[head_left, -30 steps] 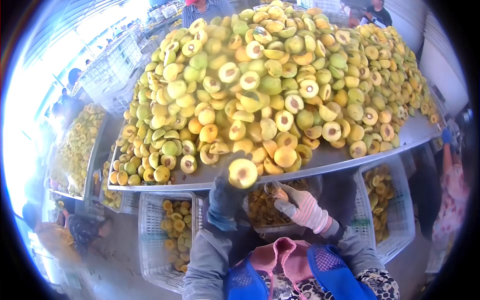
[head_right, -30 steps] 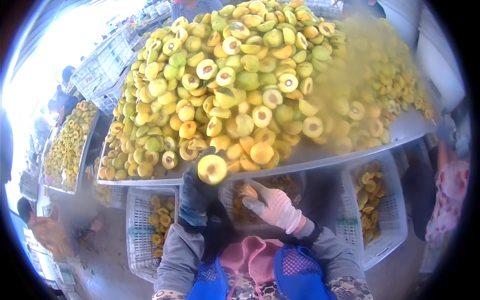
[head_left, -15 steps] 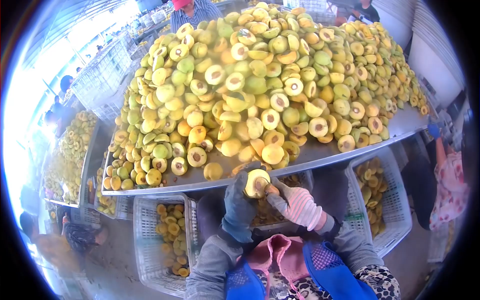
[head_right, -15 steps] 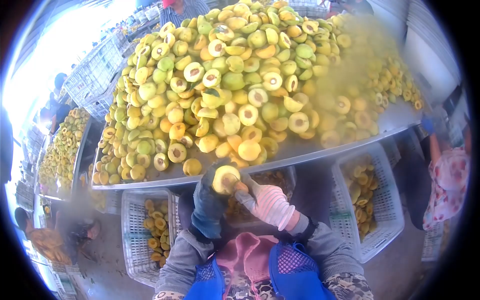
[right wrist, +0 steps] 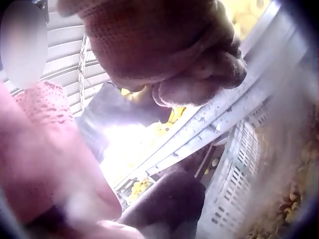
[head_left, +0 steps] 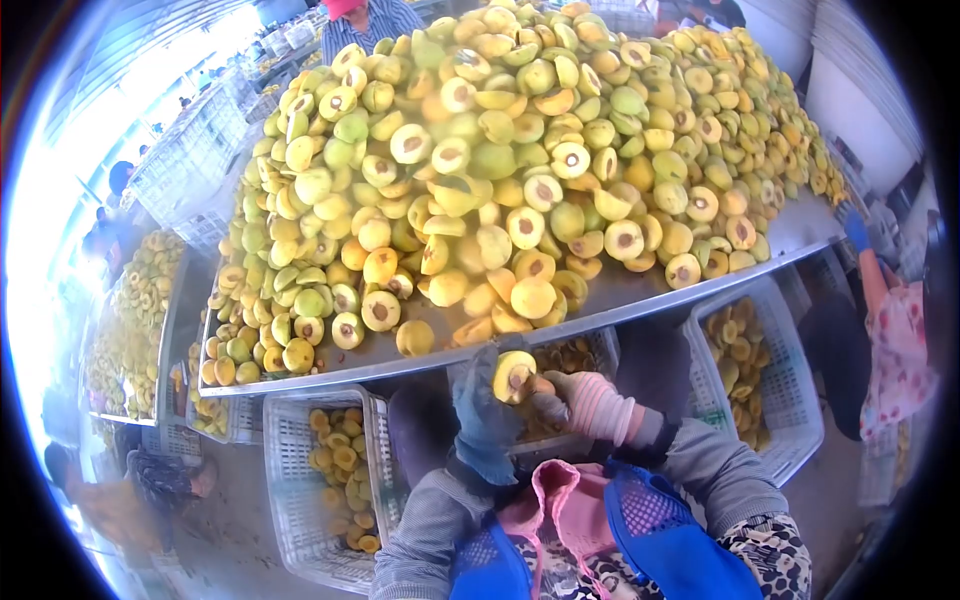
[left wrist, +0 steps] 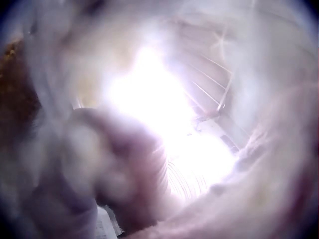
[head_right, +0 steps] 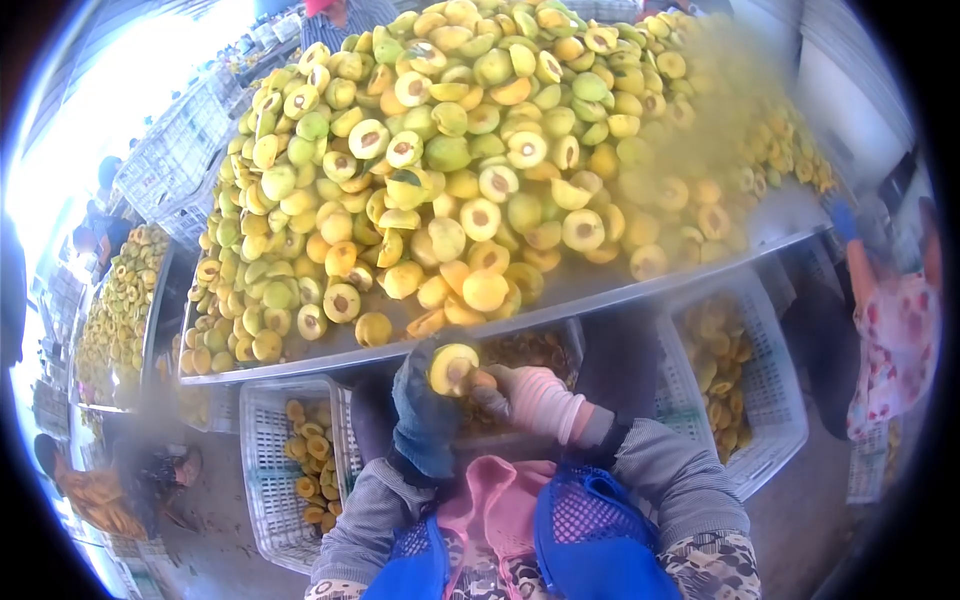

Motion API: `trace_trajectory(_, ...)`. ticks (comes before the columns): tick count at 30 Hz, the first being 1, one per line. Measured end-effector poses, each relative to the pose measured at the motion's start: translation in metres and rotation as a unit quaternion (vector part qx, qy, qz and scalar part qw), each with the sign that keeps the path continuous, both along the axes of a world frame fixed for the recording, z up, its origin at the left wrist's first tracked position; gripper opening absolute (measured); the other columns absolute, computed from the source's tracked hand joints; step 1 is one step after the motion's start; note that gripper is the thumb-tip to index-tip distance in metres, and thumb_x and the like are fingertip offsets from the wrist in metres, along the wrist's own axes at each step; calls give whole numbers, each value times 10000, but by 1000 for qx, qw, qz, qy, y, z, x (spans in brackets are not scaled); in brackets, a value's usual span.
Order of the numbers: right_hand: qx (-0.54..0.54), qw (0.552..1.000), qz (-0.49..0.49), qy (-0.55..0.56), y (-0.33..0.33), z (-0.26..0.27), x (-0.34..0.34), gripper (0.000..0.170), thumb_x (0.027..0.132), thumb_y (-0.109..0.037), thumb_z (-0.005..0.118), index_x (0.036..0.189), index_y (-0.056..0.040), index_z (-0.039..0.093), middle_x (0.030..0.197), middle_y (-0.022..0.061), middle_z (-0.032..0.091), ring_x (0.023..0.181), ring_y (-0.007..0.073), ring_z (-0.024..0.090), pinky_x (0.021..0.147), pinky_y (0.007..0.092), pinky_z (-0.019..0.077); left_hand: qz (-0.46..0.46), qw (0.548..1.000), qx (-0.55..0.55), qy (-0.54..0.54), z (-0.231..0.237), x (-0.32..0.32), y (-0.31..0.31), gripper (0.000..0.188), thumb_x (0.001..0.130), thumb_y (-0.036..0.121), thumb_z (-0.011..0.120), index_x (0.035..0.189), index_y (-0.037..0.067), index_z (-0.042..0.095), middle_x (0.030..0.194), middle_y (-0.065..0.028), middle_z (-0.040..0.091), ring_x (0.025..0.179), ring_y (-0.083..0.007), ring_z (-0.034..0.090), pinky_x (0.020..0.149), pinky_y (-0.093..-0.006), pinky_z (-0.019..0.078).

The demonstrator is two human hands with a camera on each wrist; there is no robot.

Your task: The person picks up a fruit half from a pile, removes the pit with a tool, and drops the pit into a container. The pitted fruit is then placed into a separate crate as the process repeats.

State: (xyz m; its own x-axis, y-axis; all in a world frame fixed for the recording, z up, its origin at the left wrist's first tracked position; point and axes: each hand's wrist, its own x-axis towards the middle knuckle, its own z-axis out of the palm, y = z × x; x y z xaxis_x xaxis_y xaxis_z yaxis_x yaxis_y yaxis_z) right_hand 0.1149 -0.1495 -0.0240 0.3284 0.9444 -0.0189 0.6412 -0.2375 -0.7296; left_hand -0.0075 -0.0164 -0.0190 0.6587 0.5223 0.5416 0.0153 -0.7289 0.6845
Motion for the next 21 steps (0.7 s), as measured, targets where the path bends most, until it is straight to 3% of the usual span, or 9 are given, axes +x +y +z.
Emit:
trace_trajectory(4,22,993,-9,114,-2,21,-20,450,965,-481,505,1116,-71,616,852,199,679,807,412,657,706,453,511,33,997,64,1,1,-3,2,451,930,238,631,1257,-50,513,979,-180,673,854,-375,646,772,-456,525)
trace_trajectory(6,10,979,-34,199,-2,19,-28,498,921,-525,551,1166,-95,600,921,187,690,887,396,662,783,442,507,51,991,98,-71,-11,0,7,436,936,250,614,1240,-47,520,965,-162,672,832,-358,650,753,-446,524)
trace_trajectory(8,-8,990,-15,139,0,24,-21,538,919,-558,555,1201,-101,594,930,193,690,879,401,662,770,445,510,46,992,91,-73,2,2,6,429,943,273,599,1219,-47,530,955,-151,670,821,-345,651,745,-433,525)
trace_trajectory(10,-23,999,4,33,3,29,-10,550,937,-572,531,1223,-106,592,940,195,691,867,399,664,760,447,512,17,999,44,-2,28,1,1,433,952,306,587,1196,-50,544,949,-150,666,822,-338,650,748,-417,530)
trace_trajectory(11,-41,999,15,9,4,31,-7,518,983,-540,465,1250,-113,590,930,196,695,840,401,664,744,442,515,19,999,44,-7,29,1,2,435,955,324,585,1181,-46,553,948,-146,666,819,-329,651,759,-406,534)
trace_trajectory(13,-12,995,-6,97,5,29,-10,545,966,-548,496,1254,-95,586,907,193,698,833,402,663,738,438,517,24,998,47,-19,32,3,3,444,960,361,579,1152,-39,571,946,-140,666,813,-310,653,780,-385,542)
trace_trajectory(18,115,982,-60,138,3,28,-16,581,964,-529,521,1263,-33,572,868,179,701,824,379,674,729,416,520,20,958,-267,-102,39,7,-11,463,963,399,571,1167,-15,598,1050,-127,675,942,-254,664,858,-363,538)
trace_trajectory(20,117,984,-70,118,1,25,-11,579,968,-512,529,1260,-13,568,864,167,703,820,359,682,729,405,520,11,972,-214,-98,36,6,-9,464,958,378,583,1200,-18,592,1099,-134,669,1004,-250,656,881,-366,532)
trace_trajectory(21,135,978,-72,145,1,27,-10,541,975,-485,531,1255,-23,572,855,163,699,813,343,686,719,394,517,8,991,-116,-67,34,2,-2,459,950,347,605,1222,-23,584,1124,-142,664,1036,-254,651,891,-372,528)
